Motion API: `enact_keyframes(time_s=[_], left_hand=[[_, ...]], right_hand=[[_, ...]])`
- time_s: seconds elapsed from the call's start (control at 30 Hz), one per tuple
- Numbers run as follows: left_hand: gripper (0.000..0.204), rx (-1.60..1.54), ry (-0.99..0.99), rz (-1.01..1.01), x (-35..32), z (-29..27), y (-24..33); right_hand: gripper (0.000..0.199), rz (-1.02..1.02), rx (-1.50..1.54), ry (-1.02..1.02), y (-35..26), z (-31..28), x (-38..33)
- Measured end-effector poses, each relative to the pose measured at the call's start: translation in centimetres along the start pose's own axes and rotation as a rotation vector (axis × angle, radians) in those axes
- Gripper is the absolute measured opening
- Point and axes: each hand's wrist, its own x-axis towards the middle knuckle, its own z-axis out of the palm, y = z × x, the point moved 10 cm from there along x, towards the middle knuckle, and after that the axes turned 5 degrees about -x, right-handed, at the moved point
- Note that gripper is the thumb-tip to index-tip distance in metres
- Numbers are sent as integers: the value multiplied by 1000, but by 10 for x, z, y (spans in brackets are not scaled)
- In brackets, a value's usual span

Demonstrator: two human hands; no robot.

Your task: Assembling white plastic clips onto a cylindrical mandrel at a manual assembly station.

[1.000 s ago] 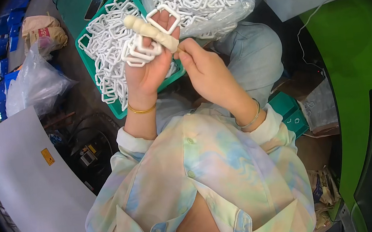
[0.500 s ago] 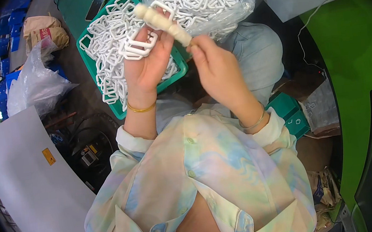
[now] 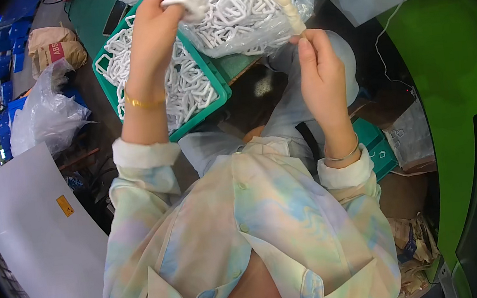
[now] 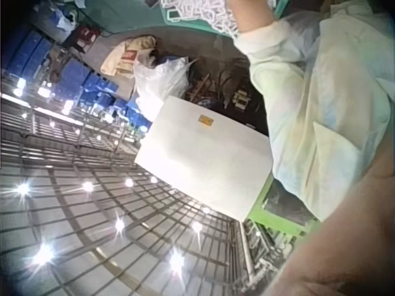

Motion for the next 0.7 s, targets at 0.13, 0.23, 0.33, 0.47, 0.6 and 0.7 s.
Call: enact_keyframes(time_s=[0.13,0.23,0.33,0.47,0.6,0.7], left_hand=[[54,792,-140,-41,23,33,14],[61,1151,-326,-29,27,33,8],[70,749,-351,508,16,19,34],[58,1429,-108,-6,39,-13,-13],[59,1542,-102,-249,46,-64,-84],[56,1458,-44,-326,60,-74,-103]], right_hand=[[22,21,36,125,25,-20,10],[23,175,-3,112,49,-28,16],[31,183,16,46,62,-24,27],[43,168,-21,83,96,-16,45],[47,206,136,64,84,24,70],[41,77,100,116,79,45,94]])
